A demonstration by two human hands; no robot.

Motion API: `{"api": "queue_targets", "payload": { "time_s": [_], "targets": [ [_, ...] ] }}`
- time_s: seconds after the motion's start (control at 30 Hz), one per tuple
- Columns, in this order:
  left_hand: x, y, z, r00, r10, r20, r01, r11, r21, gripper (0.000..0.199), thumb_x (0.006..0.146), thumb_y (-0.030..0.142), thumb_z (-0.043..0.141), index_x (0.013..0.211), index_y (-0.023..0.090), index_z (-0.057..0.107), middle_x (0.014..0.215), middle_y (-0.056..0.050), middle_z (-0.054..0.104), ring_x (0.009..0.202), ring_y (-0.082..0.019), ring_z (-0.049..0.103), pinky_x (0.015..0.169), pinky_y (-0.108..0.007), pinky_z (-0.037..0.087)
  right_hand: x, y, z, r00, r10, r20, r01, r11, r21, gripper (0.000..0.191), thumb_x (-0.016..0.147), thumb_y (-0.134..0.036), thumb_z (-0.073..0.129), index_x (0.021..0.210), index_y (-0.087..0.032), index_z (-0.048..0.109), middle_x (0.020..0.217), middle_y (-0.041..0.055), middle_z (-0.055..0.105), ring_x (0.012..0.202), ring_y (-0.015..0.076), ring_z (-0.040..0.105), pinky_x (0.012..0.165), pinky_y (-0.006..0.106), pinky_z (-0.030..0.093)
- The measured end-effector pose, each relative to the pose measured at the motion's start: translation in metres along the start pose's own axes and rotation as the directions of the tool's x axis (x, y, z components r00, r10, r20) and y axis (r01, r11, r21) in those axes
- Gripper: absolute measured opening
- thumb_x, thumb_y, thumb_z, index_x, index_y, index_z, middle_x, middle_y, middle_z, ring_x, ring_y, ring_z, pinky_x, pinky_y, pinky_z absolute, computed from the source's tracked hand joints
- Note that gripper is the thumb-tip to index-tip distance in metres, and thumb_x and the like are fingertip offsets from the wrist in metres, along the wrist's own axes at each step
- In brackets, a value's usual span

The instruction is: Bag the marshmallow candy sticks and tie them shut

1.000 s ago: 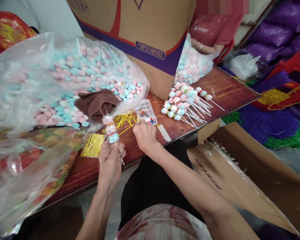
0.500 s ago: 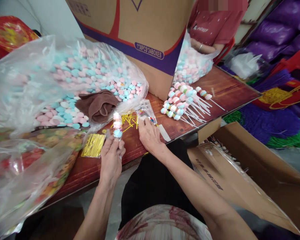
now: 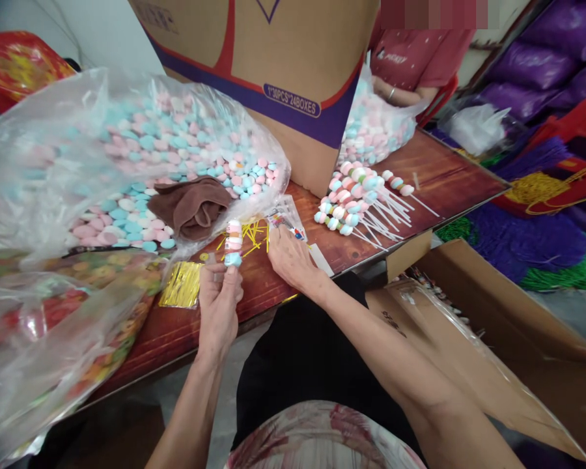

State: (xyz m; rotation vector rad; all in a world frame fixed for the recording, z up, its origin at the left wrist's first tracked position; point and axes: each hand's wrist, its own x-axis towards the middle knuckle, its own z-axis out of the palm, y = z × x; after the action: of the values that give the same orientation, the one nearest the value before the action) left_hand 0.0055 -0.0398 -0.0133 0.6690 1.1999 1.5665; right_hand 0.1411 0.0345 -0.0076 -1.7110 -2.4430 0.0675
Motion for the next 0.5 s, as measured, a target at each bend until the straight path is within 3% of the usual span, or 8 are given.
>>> {"api": "queue_targets", "payload": {
  "time_s": [0.07,0.13,0.2,0.27,0.3,0.37,0.5],
  "targets": [
    [0.002,0.001,0.001,1.0,-0.006,0.027,0.007,0.999,-0.038,0.029,0.078,0.032,0.075,0.085,0.021,0.049,0.067,0.006,0.041,0.052,-0.005,0.033,0.044,-0.015,0.022,-0.006,0.003,0.003,0.997,0.033,-0.071,-0.02,0.984,0.178,0.019,0.096,-0.013,0.031,0.1,-0.014,0.05,0.099,0.0141,0.06,0.082,0.0235,0.058,0.066,0.032,0.044],
    [0.004,0.003,0.002,0.999,-0.029,0.033,0.032,0.995,-0.09,0.03,0.076,0.03,0.077,0.084,0.021,0.049,0.065,0.006,0.039,0.052,-0.005,0.032,0.043,-0.015,0.02,-0.014,0.002,0.003,0.988,0.07,-0.135,-0.003,0.895,0.446,0.011,0.095,-0.017,0.037,0.095,-0.017,0.047,0.092,0.0096,0.061,0.079,0.0204,0.057,0.068,0.031,0.044],
    [0.005,0.006,0.004,0.996,-0.081,0.04,0.086,0.985,-0.148,0.031,0.074,0.028,0.078,0.083,0.02,0.049,0.064,0.007,0.038,0.051,-0.005,0.032,0.042,-0.015,0.019,-0.023,-0.003,0.001,0.983,0.109,-0.146,0.032,0.686,0.727,0.007,0.095,-0.02,0.04,0.089,-0.021,0.044,0.083,0.0035,0.058,0.071,0.0158,0.055,0.064,0.028,0.043],
    [0.007,0.008,0.005,0.984,-0.164,0.07,0.175,0.965,-0.197,0.031,0.073,0.027,0.078,0.081,0.019,0.05,0.061,0.007,0.038,0.049,-0.004,0.03,0.042,-0.015,0.018,-0.032,-0.011,-0.002,0.988,0.123,-0.098,0.036,0.43,0.902,0.01,0.096,-0.025,0.041,0.086,-0.022,0.043,0.076,-0.0013,0.054,0.061,0.0114,0.05,0.057,0.024,0.04],
    [0.007,0.009,0.006,0.973,-0.21,0.095,0.226,0.95,-0.214,0.03,0.073,0.027,0.078,0.08,0.019,0.049,0.06,0.007,0.038,0.048,-0.004,0.028,0.042,-0.015,0.018,-0.037,-0.015,-0.003,0.991,0.114,-0.069,0.027,0.333,0.943,0.011,0.096,-0.028,0.042,0.087,-0.022,0.044,0.075,-0.0024,0.052,0.058,0.0099,0.048,0.054,0.022,0.039],
    [0.007,0.009,0.009,0.948,-0.28,0.148,0.308,0.924,-0.227,0.029,0.073,0.025,0.077,0.079,0.018,0.049,0.057,0.007,0.039,0.046,-0.003,0.025,0.041,-0.015,0.017,-0.045,-0.022,-0.006,0.997,0.077,-0.03,0.012,0.23,0.973,0.008,0.095,-0.028,0.046,0.091,-0.022,0.049,0.078,-0.0026,0.053,0.056,0.0083,0.046,0.052,0.021,0.038],
    [0.003,0.008,0.016,0.944,-0.29,0.16,0.319,0.924,-0.211,0.029,0.072,0.025,0.077,0.082,0.019,0.05,0.055,0.007,0.042,0.044,-0.003,0.027,0.041,-0.014,0.017,-0.053,-0.028,-0.007,0.993,0.116,0.014,-0.035,0.18,0.983,0.006,0.089,-0.024,0.056,0.093,-0.019,0.058,0.077,-0.0018,0.058,0.055,0.0081,0.048,0.052,0.022,0.041]
  ]
}}
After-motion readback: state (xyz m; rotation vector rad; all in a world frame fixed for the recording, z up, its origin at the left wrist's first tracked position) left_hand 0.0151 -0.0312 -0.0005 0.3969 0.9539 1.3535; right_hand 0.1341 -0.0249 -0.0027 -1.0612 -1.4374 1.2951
